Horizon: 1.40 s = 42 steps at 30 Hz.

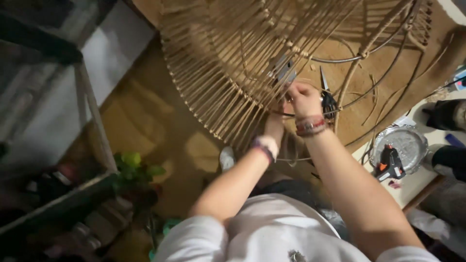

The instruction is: Weaving and securing wicker strands to a metal frame to construct a lampshade using scissors and manual dexterity

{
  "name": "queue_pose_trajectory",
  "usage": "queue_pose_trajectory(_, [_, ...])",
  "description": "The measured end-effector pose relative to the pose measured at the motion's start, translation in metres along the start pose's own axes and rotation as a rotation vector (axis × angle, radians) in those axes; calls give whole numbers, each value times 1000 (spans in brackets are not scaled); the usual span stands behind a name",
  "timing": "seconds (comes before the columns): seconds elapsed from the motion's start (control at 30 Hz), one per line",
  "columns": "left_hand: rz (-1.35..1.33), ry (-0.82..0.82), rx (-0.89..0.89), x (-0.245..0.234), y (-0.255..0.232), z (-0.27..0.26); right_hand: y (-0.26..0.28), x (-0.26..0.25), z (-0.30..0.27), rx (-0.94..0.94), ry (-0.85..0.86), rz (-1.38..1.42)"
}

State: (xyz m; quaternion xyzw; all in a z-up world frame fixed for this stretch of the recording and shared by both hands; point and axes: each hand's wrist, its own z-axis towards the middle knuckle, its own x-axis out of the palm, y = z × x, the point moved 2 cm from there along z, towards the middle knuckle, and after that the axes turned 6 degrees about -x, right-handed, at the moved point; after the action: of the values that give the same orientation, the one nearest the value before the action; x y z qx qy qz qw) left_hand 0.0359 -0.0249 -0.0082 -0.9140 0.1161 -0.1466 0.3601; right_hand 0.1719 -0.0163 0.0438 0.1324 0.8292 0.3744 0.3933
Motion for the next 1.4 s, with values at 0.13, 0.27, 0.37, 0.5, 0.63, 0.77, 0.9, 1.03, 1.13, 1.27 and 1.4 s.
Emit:
queue_pose_trajectory(0.13, [121, 148, 11, -46, -25, -35, 82, -42, -112, -390, -307, 168])
queue_pose_trajectory(0.27, [-413, 601, -580, -66, -110, -77, 6, -8, -204, -332, 33, 197])
queue_pose_trajectory(0.37, [-213, 499, -552, -88, -46, -32, 56, -45, -232, -497, 92, 321])
queue_pose_trajectory(0.5, [-13, 437, -268, -108, 13, 2, 109, -105, -255, -359, -63, 504])
queue_pose_trajectory(0.63, [221, 426, -169, -119, 28, -3, 115, -89, -277, -522, -30, 278])
queue_pose_trajectory(0.77, [234, 781, -468, -129, -13, -52, -18, 21, -262, 43, 555, -464])
queue_pose_trajectory(0.9, [445, 681, -485, -147, -35, -55, -118, 66, -224, -12, 490, -474])
queue_pose_trajectory(1.03, [1540, 484, 275, -153, -59, -47, 31, -4, -216, -262, 178, 628])
queue_pose_trajectory(1.13, [1739, 292, 632, -165, -12, -15, 81, -54, -231, -371, 82, 697])
queue_pose_trajectory(1.27, [1011, 624, 109, -152, -31, -42, 33, -11, -250, -369, 394, -230])
queue_pose_trajectory(1.4, [309, 725, -499, -156, -42, -57, -34, 39, -259, 17, 767, -653])
